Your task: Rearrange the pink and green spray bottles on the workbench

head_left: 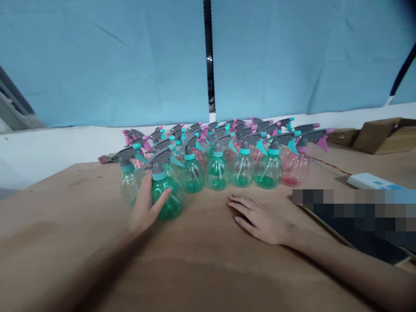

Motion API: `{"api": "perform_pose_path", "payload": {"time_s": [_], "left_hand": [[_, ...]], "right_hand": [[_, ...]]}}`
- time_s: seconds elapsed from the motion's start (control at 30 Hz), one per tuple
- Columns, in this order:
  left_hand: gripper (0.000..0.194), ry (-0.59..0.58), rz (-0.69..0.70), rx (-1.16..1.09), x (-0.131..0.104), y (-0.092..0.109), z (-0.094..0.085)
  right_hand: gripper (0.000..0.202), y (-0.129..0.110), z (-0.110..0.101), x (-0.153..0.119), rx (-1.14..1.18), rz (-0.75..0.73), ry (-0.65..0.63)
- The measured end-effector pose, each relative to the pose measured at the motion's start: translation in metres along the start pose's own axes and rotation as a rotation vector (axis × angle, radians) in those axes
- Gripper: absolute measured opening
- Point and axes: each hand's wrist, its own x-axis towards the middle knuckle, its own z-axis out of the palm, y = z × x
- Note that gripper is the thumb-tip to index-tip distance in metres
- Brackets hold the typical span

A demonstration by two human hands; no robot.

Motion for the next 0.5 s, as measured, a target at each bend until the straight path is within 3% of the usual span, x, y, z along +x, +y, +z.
{"api": "perform_pose_path", "payload": {"time_s": [0.23,0.5], "left_hand": [[0.053,0.037,-0.086,-0.034,0.009,-0.010,0.015],[0.047,0.142,-0.052,-0.031,0.017,-0.014,0.026]], "right_hand": [[0.045,-0.001,-0.001,0.000,0.017,-0.006,0.016],[0.045,-0.003,-0.003,0.000,0.015,-0.009,0.016]]}}
